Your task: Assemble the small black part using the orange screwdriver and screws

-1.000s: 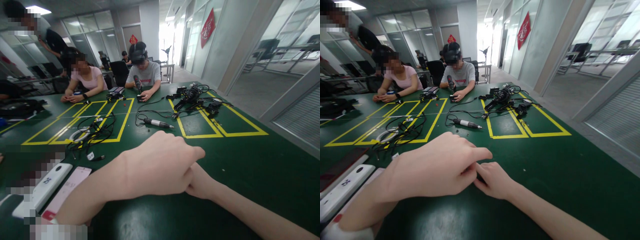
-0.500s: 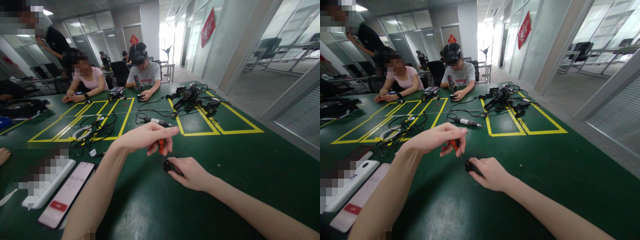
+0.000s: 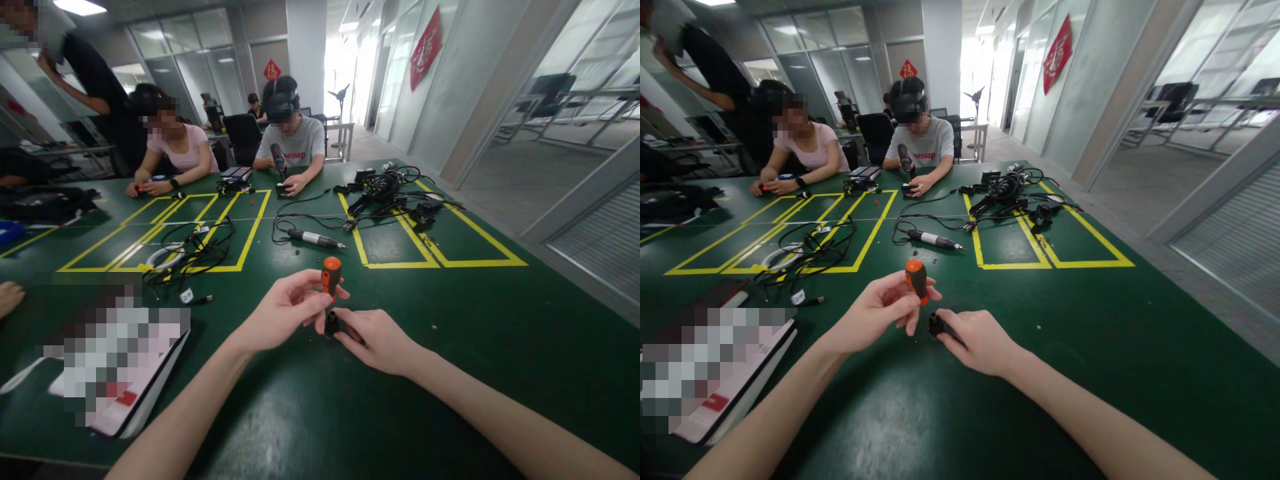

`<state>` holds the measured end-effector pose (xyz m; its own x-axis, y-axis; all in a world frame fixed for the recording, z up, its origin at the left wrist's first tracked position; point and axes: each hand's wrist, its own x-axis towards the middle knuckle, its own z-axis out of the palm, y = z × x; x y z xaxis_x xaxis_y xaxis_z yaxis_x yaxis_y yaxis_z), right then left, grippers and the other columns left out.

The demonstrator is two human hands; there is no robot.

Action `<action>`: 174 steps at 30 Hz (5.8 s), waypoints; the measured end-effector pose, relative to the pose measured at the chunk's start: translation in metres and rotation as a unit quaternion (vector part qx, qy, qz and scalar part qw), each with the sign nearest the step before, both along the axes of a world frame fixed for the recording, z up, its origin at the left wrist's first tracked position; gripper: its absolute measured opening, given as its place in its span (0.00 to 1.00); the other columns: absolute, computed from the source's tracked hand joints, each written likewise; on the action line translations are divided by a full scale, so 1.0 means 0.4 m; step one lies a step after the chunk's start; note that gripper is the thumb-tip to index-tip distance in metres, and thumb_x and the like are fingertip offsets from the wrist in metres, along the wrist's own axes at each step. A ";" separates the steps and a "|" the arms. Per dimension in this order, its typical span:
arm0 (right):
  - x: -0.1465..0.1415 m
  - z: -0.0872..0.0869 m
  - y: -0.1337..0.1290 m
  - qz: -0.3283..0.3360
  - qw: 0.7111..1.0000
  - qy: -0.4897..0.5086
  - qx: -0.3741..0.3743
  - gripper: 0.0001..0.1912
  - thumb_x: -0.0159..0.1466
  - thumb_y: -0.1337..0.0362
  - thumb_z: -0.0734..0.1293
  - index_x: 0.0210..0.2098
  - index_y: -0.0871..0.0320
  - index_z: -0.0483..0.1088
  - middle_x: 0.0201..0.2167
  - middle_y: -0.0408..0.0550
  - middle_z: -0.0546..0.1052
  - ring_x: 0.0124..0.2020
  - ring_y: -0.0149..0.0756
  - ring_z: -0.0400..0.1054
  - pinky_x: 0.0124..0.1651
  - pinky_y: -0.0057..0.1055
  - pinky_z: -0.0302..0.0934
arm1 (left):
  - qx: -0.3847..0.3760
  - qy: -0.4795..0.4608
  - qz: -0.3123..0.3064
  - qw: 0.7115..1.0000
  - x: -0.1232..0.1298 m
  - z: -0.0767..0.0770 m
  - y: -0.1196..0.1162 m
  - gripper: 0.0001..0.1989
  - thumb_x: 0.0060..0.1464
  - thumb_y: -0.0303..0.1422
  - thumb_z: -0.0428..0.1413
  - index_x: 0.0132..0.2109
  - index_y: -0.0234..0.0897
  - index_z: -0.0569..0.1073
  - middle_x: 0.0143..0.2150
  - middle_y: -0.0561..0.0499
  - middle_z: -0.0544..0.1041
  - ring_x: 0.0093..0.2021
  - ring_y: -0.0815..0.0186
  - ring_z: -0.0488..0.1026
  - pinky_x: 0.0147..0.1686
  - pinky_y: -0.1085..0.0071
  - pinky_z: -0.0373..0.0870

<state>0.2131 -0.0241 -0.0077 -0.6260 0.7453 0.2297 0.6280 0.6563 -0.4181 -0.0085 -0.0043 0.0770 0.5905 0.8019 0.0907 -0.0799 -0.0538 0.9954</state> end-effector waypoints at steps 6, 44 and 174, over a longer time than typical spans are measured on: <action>0.009 0.000 0.009 0.001 0.999 -0.005 -0.033 0.15 0.73 0.64 0.61 0.56 0.60 0.69 0.29 0.46 0.78 0.30 0.36 0.72 0.34 0.29 0.59 | 0.049 0.017 0.093 0.994 0.012 -0.050 -0.003 0.18 0.57 0.41 0.66 0.48 0.31 0.81 0.42 0.43 0.84 0.32 0.69 0.73 0.34 0.72 0.72; -0.072 0.131 -0.003 -0.084 0.899 0.415 -0.114 0.15 0.65 0.52 0.73 0.31 0.57 0.79 0.34 0.48 0.79 0.33 0.35 0.72 0.32 0.30 0.67 | 0.265 0.228 -0.030 0.936 -0.036 -0.156 0.045 0.26 0.53 0.34 0.68 0.59 0.39 0.74 0.58 0.43 0.79 0.57 0.54 0.74 0.60 0.57 0.68; -0.066 0.064 -0.027 -0.119 0.820 0.533 -0.172 0.18 0.63 0.48 0.76 0.37 0.56 0.73 0.30 0.45 0.80 0.23 0.30 0.70 0.29 0.30 0.70 | 0.288 0.212 -0.007 0.934 -0.047 -0.191 0.051 0.13 0.61 0.39 0.65 0.49 0.37 0.81 0.45 0.46 0.83 0.45 0.61 0.76 0.51 0.63 0.73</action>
